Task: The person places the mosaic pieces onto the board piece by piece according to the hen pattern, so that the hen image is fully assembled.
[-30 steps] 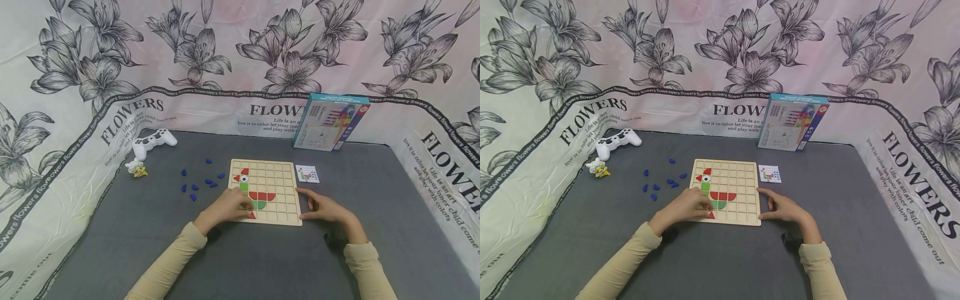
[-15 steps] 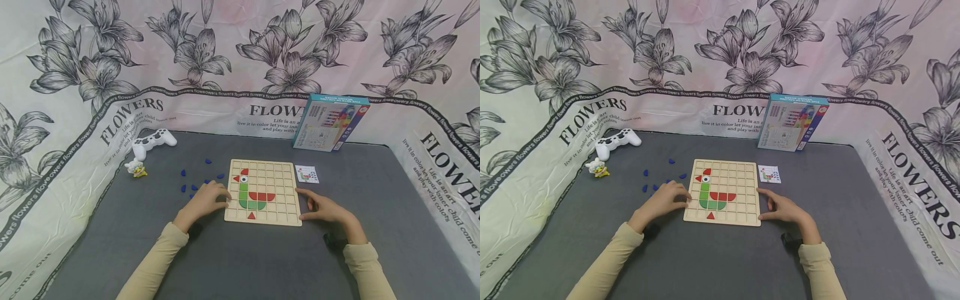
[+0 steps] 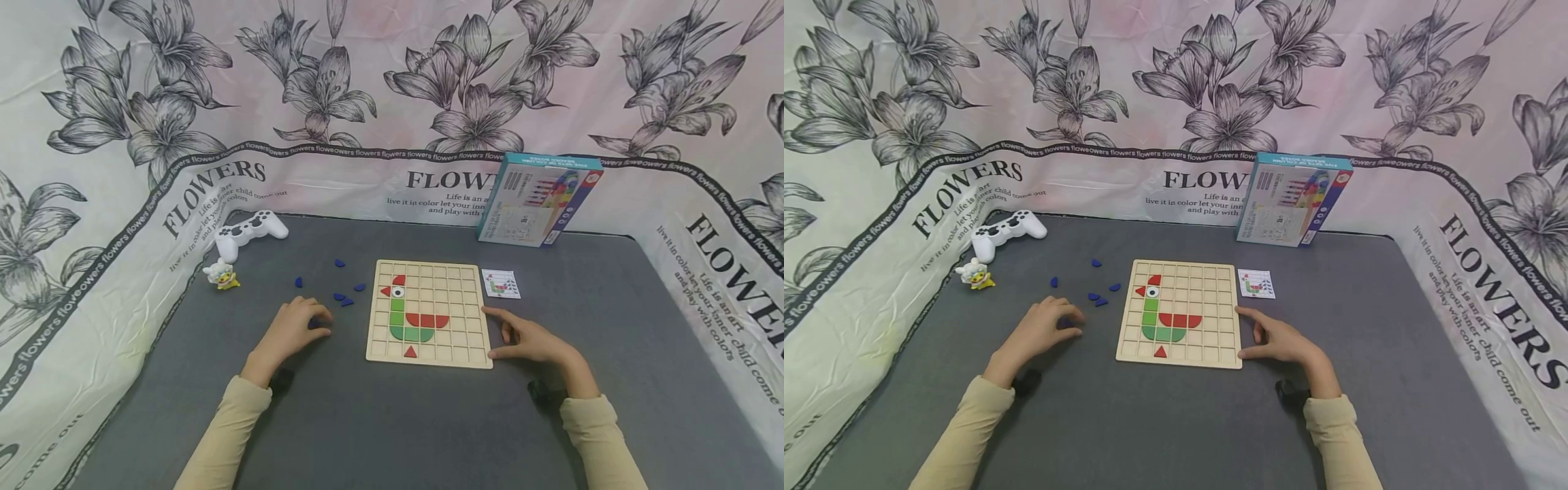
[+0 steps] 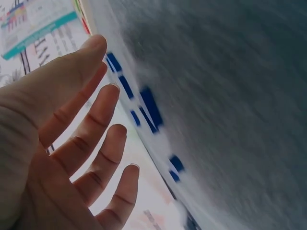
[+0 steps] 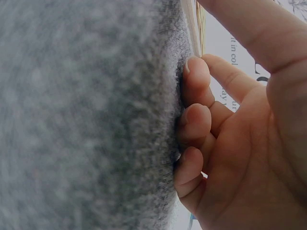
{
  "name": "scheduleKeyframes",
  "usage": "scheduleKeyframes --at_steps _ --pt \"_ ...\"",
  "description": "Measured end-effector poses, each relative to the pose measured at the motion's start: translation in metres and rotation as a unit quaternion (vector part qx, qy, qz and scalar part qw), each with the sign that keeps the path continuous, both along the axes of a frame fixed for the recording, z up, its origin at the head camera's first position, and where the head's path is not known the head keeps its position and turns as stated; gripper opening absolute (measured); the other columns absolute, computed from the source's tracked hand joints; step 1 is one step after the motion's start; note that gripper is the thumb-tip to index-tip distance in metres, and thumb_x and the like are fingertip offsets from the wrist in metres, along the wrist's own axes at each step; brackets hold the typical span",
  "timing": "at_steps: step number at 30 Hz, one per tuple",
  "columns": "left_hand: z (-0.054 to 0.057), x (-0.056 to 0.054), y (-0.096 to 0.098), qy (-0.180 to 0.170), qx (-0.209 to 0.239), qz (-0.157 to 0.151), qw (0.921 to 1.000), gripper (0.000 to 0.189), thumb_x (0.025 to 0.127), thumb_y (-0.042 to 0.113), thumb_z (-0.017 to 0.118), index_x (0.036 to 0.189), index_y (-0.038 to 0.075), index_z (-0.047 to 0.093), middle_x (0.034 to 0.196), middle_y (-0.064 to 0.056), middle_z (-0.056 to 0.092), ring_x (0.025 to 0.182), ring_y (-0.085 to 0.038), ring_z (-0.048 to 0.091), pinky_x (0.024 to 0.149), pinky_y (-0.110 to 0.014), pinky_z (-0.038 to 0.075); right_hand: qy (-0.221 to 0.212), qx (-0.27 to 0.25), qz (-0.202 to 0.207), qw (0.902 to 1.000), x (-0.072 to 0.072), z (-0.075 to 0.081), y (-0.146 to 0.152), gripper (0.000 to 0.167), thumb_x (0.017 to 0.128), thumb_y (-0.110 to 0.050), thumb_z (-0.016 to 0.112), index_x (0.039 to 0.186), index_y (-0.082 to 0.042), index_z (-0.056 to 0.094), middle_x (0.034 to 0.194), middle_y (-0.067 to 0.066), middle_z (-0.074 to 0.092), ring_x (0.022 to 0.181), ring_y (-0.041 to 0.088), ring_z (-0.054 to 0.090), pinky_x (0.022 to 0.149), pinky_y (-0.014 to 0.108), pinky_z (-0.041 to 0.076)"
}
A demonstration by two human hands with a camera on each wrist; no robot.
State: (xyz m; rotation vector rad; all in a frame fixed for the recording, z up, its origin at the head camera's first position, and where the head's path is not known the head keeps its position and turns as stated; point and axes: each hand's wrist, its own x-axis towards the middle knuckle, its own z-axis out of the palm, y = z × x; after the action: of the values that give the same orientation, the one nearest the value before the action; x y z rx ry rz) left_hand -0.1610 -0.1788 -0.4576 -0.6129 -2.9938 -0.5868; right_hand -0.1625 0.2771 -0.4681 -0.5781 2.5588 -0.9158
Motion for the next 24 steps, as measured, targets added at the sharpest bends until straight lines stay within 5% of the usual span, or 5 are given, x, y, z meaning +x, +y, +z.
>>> scheduleKeyframes --at_steps 11,24 --pt "-0.002 0.005 -0.026 -0.001 -0.017 0.046 0.9988 0.015 0.073 0.027 0.078 0.079 0.019 0.067 0.080 0.005 0.062 0.078 -0.018 0.048 0.070 -0.040 0.036 -0.004 0.004 0.001 1.0000 -0.003 -0.005 0.001 0.083 0.075 -0.039 0.075 0.142 -0.018 0.033 0.081 0.001 0.045 0.060 0.009 0.038 0.053 0.022 0.031" --pt "0.001 -0.001 -0.019 0.002 -0.031 0.046 0.9985 0.019 0.073 0.030 0.078 0.083 0.016 0.068 0.080 0.003 0.062 0.081 -0.021 0.051 0.072 -0.045 0.039 -0.003 0.007 -0.001 1.0000 -0.004 -0.007 0.002 0.083 0.074 -0.041 0.076 0.142 -0.019 0.033 0.081 0.000 0.044 0.060 0.009 0.038 0.053 0.022 0.031"
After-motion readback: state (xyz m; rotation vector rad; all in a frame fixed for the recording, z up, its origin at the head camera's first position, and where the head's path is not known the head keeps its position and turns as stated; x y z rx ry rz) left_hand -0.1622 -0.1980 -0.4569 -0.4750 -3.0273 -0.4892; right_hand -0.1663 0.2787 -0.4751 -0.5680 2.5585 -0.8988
